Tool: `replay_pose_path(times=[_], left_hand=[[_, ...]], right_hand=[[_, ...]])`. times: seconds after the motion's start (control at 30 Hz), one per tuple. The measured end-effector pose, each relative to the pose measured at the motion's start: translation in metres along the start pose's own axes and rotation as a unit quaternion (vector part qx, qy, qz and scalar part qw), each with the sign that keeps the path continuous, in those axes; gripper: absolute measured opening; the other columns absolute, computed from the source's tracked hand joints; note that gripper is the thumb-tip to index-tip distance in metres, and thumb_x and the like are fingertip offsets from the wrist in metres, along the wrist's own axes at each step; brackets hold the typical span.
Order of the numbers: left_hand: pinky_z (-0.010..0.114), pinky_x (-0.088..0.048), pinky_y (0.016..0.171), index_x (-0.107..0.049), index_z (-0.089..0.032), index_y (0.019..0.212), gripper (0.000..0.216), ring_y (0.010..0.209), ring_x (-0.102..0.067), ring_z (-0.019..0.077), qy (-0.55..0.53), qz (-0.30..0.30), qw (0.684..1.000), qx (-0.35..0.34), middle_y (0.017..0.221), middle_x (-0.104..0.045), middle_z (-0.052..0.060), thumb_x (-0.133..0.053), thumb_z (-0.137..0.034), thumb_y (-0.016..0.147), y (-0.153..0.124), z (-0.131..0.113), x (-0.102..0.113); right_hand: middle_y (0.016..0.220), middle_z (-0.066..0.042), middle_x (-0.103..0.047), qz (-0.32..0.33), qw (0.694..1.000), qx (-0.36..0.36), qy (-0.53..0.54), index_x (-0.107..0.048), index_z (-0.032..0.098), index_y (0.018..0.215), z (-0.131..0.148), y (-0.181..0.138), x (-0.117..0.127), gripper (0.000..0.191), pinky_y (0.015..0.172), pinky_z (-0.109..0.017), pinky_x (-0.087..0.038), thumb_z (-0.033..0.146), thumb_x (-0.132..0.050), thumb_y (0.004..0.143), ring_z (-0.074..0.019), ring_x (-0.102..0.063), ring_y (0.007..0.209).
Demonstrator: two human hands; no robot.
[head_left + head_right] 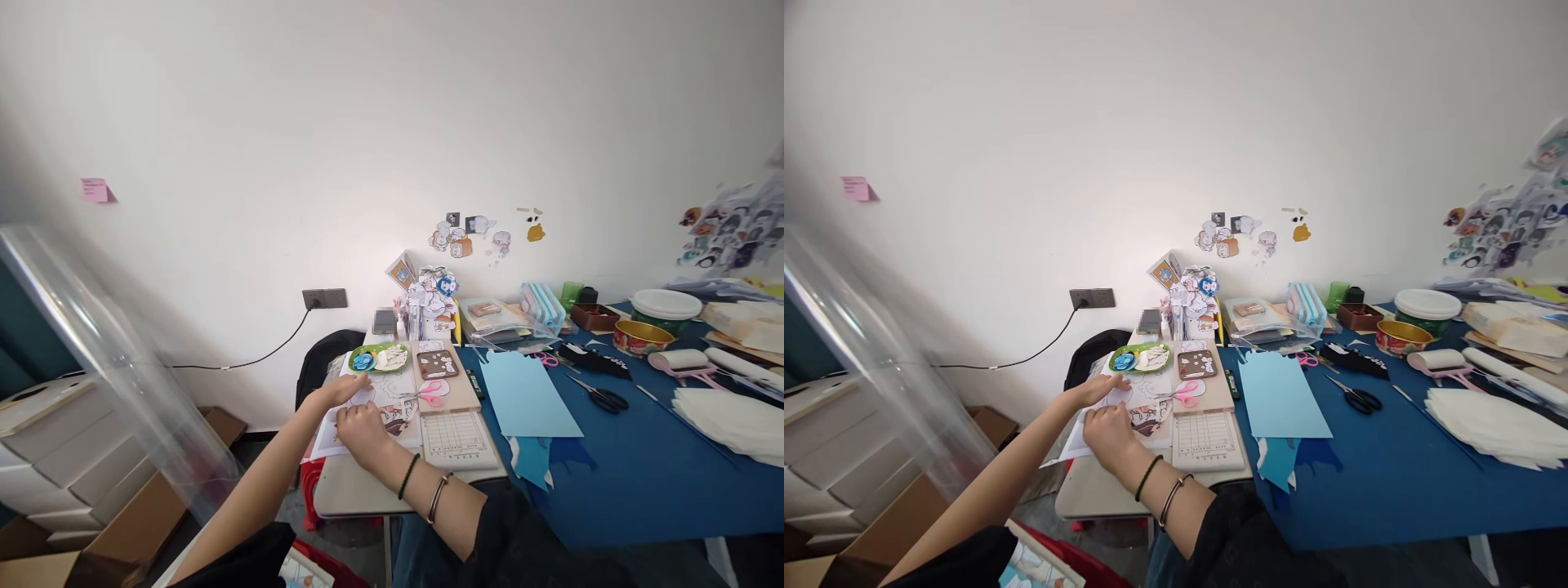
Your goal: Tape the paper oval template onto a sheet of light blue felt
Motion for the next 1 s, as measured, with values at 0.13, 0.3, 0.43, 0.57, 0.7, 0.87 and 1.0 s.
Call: replay_pose_path(times=[0.13,0.3,0.43,0.57,0.7,0.87,1.0], left_hand=[[0.047,-0.046,0.093,-0.06,-0.014,0.112,0.035,0.107,-0.058,0.0244,-0.004,-0.025,1.0,-0.004,0.118,-0.061,0.009,-0.052,-0.041,0.09,-0.008,0.004,-0.005],[0.038,-0.026,0.113,-0.057,-0.018,0.126,0.052,0.133,-0.039,0.0244,0.017,-0.098,0.994,-0.051,0.142,-0.048,0.006,-0.041,-0.053,0.09,-0.025,0.007,-0.03],[0.037,-0.024,0.114,-0.053,-0.016,0.131,0.061,0.136,-0.035,0.0252,0.034,-0.179,0.982,-0.049,0.146,-0.042,0.007,-0.041,-0.054,0.085,-0.032,0.011,-0.051],[0.043,-0.039,0.101,-0.053,-0.008,0.129,0.06,0.119,-0.055,0.0303,0.031,-0.267,0.963,0.001,0.134,-0.054,0.017,-0.031,-0.047,0.088,-0.036,0.008,-0.056],[0.035,-0.05,0.08,-0.061,-0.016,0.116,0.048,0.095,-0.066,0.0275,0.029,-0.32,0.946,0.032,0.116,-0.066,0.012,-0.034,-0.042,0.086,-0.05,-0.001,-0.051],[0.033,-0.051,0.067,-0.063,-0.018,0.106,0.042,0.073,-0.067,0.0245,0.022,-0.354,0.933,0.06,0.094,-0.072,0.008,-0.036,-0.042,0.086,-0.079,-0.028,-0.064],[0.036,-0.052,0.076,-0.063,-0.021,0.098,0.03,0.097,-0.064,0.0272,0.011,-0.373,0.926,-0.058,0.103,-0.069,0.009,-0.04,-0.037,0.087,-0.093,-0.086,-0.111]], right_hand=[[0.082,-0.016,-0.07,-0.044,0.998,0.031,0.016,-0.063,0.007,0.091,0.012,-0.026,0.037,0.019,0.07,-0.039,-0.053,0.004,-0.044,0.086,-0.0239,-0.067,0.077],[0.077,-0.006,-0.07,-0.104,0.992,0.01,0.072,-0.062,0.017,0.081,-0.024,-0.12,0.093,0.018,0.069,-0.032,-0.053,0.006,-0.048,0.083,-0.0199,-0.066,0.074],[0.094,-0.006,-0.071,-0.23,0.88,-0.241,0.337,-0.063,0.022,0.099,-0.118,-0.214,0.106,0.021,0.074,-0.029,-0.053,0.035,-0.052,0.087,-0.0209,-0.067,0.088],[0.11,-0.012,-0.067,-0.356,0.697,-0.452,0.429,-0.055,0.019,0.115,-0.195,-0.291,0.088,0.05,0.085,-0.039,-0.052,0.05,-0.06,0.076,-0.0283,-0.063,0.104],[0.119,-0.014,-0.062,-0.384,0.625,-0.532,0.423,-0.04,0.017,0.132,-0.22,-0.327,0.06,0.075,0.093,-0.043,-0.047,0.055,-0.063,0.071,-0.0301,-0.055,0.114],[0.127,-0.013,-0.057,-0.282,0.691,-0.548,0.378,-0.027,0.02,0.142,-0.236,-0.319,0.041,0.08,0.093,-0.043,-0.044,0.056,-0.055,0.076,-0.0309,-0.051,0.118],[0.115,-0.011,-0.064,-0.25,0.722,-0.545,0.347,-0.032,0.019,0.14,-0.262,-0.291,0.037,0.081,0.089,-0.045,-0.042,0.051,-0.059,0.071,-0.0336,-0.052,0.113]])
Point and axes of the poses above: each hand's wrist, its own y-axis towards the middle knuckle, its own x-axis out of the back of the hand, z = x × y, the point moved 1 cm from there along y, towards the middle knuckle
